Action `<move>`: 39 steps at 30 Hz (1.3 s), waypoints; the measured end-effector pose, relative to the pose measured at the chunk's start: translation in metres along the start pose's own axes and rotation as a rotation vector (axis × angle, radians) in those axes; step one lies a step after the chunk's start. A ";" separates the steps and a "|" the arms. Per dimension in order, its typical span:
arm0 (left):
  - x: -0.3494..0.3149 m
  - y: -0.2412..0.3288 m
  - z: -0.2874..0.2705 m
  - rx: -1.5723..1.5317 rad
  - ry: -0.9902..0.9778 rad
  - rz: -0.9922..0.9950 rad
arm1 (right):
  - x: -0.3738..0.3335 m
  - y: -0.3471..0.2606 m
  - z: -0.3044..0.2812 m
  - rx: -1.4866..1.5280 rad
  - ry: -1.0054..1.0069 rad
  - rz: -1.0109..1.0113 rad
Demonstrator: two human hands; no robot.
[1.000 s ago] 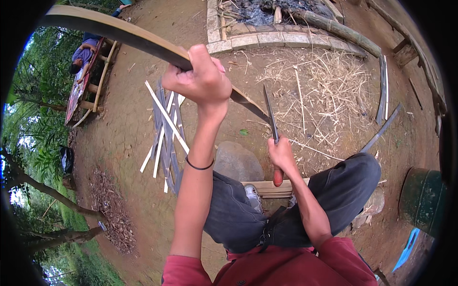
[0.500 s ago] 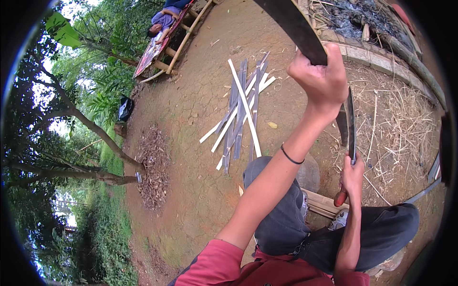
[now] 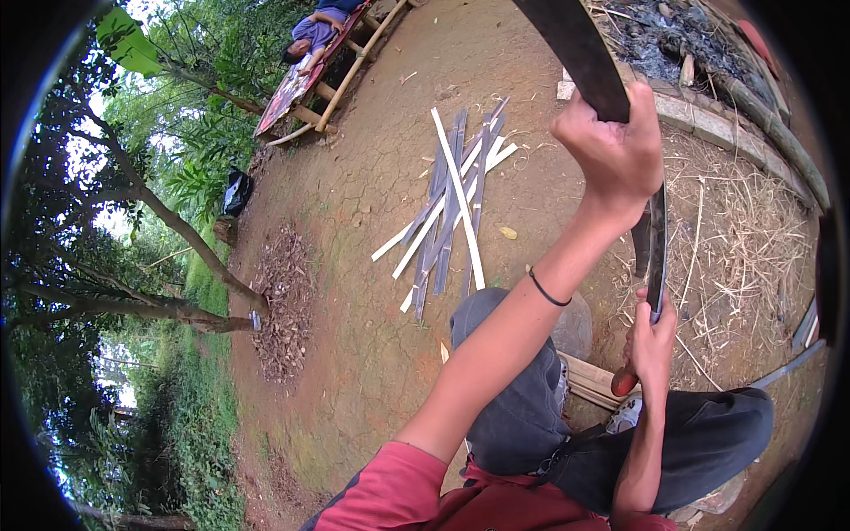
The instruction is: The person shaves a long strip of bamboo using a knife, drawing the blade along the length of the material to remove thin layers.
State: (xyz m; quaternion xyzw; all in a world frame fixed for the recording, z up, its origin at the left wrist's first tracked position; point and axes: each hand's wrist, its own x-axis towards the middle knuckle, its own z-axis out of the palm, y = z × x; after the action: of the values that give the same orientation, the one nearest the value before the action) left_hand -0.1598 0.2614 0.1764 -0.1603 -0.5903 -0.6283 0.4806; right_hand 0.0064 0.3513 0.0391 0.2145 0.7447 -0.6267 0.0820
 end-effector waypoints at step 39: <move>0.001 -0.003 -0.023 0.030 0.019 -0.123 | -0.005 -0.009 0.001 -0.130 0.031 -0.156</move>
State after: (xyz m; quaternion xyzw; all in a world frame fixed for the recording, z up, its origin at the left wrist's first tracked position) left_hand -0.1537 0.2398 0.1696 -0.1106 -0.6038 -0.6492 0.4491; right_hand 0.0071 0.3477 0.0493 0.1597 0.7995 -0.5780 0.0353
